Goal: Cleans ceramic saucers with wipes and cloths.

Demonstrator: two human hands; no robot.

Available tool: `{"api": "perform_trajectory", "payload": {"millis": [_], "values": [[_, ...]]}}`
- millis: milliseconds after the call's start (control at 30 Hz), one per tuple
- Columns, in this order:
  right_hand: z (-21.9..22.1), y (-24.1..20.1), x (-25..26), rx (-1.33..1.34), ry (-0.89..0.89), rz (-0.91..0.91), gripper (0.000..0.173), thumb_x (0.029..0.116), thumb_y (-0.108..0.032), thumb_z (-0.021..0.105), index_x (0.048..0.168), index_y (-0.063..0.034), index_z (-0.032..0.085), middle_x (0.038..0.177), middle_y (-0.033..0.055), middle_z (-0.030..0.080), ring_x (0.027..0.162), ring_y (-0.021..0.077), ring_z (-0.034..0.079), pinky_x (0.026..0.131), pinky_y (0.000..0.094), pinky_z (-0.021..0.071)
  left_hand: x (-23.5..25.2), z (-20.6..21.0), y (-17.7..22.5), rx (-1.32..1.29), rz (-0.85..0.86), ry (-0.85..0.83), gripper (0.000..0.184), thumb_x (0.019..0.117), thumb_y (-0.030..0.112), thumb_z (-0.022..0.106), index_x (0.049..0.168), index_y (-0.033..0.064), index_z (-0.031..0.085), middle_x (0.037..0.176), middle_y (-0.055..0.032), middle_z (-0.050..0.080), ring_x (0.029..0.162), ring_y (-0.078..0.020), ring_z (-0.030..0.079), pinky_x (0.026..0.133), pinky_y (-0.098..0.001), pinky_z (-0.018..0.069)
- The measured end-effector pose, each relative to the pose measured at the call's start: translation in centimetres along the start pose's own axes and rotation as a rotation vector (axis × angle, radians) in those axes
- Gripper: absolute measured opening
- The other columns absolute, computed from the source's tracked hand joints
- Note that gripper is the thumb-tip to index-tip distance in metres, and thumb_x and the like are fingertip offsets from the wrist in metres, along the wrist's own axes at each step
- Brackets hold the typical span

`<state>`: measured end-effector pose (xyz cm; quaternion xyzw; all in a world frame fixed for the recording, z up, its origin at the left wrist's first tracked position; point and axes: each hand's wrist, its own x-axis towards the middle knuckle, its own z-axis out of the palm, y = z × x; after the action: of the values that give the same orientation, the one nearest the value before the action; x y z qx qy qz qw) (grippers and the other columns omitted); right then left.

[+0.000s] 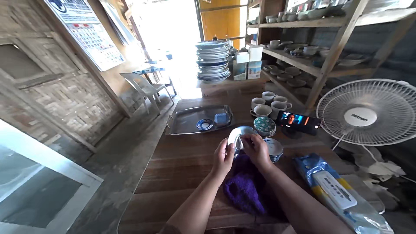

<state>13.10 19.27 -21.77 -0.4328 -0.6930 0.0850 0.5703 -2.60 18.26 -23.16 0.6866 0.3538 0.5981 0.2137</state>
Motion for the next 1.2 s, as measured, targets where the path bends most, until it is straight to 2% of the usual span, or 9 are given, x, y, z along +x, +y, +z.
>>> {"api": "perform_trajectory", "payload": {"millis": [67, 167, 267, 367, 467, 767, 900, 1067, 1200], "values": [[0.3, -0.2, 0.0, 0.058, -0.006, -0.111, 0.016, 0.0931, -0.013, 0.067, 0.101, -0.0027, 0.076, 0.098, 0.0113, 0.072, 0.091, 0.015, 0.069, 0.084, 0.0268, 0.0576, 0.1, 0.0, 0.2, -0.013, -0.013, 0.03, 0.034, 0.1018, 0.011, 0.05, 0.123, -0.0143, 0.06, 0.112, -0.0197, 0.068, 0.096, -0.0084, 0.067, 0.087, -0.0229, 0.0547], [0.5, -0.8, -0.1, 0.042, -0.059, -0.194, 0.024, 0.0937, -0.021, 0.068, 0.111, -0.0084, 0.077, 0.11, 0.0141, 0.069, 0.105, 0.0236, 0.065, 0.095, 0.0384, 0.0537, 0.4, -0.3, 0.2, -0.047, -0.016, 0.089, 0.034, 0.1024, 0.009, 0.048, 0.124, -0.0155, 0.057, 0.114, -0.0197, 0.066, 0.1, -0.0075, 0.066, 0.09, -0.0217, 0.0534], [0.7, -1.0, -0.3, -0.017, -0.11, -0.245, 0.031, 0.0932, -0.023, 0.068, 0.12, -0.0096, 0.076, 0.119, 0.0171, 0.068, 0.11, 0.0307, 0.063, 0.097, 0.0454, 0.0519, 0.5, -0.5, -0.2, -0.053, -0.05, 0.122, 0.035, 0.1027, 0.01, 0.048, 0.126, -0.0149, 0.057, 0.116, -0.0203, 0.066, 0.101, -0.0088, 0.066, 0.092, -0.0231, 0.0535], [1.1, -1.2, -0.5, -0.045, -0.141, -0.263, 0.029, 0.0955, -0.014, 0.065, 0.122, -0.0065, 0.074, 0.116, 0.0154, 0.069, 0.109, 0.0261, 0.066, 0.098, 0.0391, 0.0544, 0.6, -0.6, -0.1, -0.061, -0.121, 0.119, 0.037, 0.1036, 0.012, 0.048, 0.13, -0.0127, 0.056, 0.121, -0.0208, 0.065, 0.107, -0.0114, 0.065, 0.095, -0.0254, 0.0529], [1.2, -1.3, -0.6, -0.065, -0.109, -0.274, 0.024, 0.0939, -0.007, 0.064, 0.114, -0.0044, 0.076, 0.107, 0.0139, 0.073, 0.101, 0.023, 0.07, 0.093, 0.0338, 0.0572, 0.7, -0.7, 0.1, -0.051, -0.147, 0.106, 0.038, 0.1032, 0.013, 0.049, 0.131, -0.0131, 0.055, 0.124, -0.0224, 0.064, 0.111, -0.0135, 0.065, 0.099, -0.0271, 0.0515], [0.3, -1.8, -0.2, -0.152, -0.136, -0.102, 0.02, 0.0902, -0.004, 0.067, 0.107, -0.0005, 0.077, 0.104, 0.017, 0.073, 0.097, 0.0275, 0.072, 0.089, 0.0387, 0.0589, 0.6, -0.7, 0.0, -0.005, 0.018, 0.153, 0.035, 0.1013, 0.009, 0.05, 0.124, -0.0151, 0.059, 0.119, -0.023, 0.067, 0.106, -0.0137, 0.068, 0.095, -0.0263, 0.0537], [-0.1, -1.5, 0.1, -0.189, -0.025, -0.077, 0.02, 0.0903, -0.004, 0.068, 0.107, -0.0011, 0.078, 0.101, 0.0173, 0.073, 0.092, 0.0266, 0.071, 0.084, 0.0375, 0.0595, 0.3, -0.2, 0.6, 0.05, 0.077, 0.119, 0.031, 0.1, 0.008, 0.053, 0.12, -0.0129, 0.063, 0.112, -0.0205, 0.069, 0.092, -0.0103, 0.069, 0.083, -0.0226, 0.0557], [0.4, -0.7, -0.1, -0.061, 0.039, -0.211, 0.02, 0.0893, -0.006, 0.067, 0.105, 0.0004, 0.078, 0.099, 0.0157, 0.073, 0.094, 0.0238, 0.07, 0.088, 0.0344, 0.0577, 0.3, -0.1, 0.7, 0.054, 0.053, 0.072, 0.032, 0.0996, 0.007, 0.052, 0.122, -0.0135, 0.062, 0.114, -0.0219, 0.069, 0.1, -0.0135, 0.07, 0.092, -0.0257, 0.0551], [0.8, -0.7, -0.5, -0.015, -0.091, -0.261, 0.018, 0.0918, -0.007, 0.066, 0.104, -0.0037, 0.079, 0.1, 0.0122, 0.073, 0.096, 0.0209, 0.069, 0.09, 0.0331, 0.0569, 0.5, -0.4, 0.2, 0.038, 0.034, 0.113, 0.032, 0.1001, 0.007, 0.051, 0.123, -0.0145, 0.06, 0.116, -0.0229, 0.068, 0.105, -0.0141, 0.068, 0.095, -0.0261, 0.0538]]}}
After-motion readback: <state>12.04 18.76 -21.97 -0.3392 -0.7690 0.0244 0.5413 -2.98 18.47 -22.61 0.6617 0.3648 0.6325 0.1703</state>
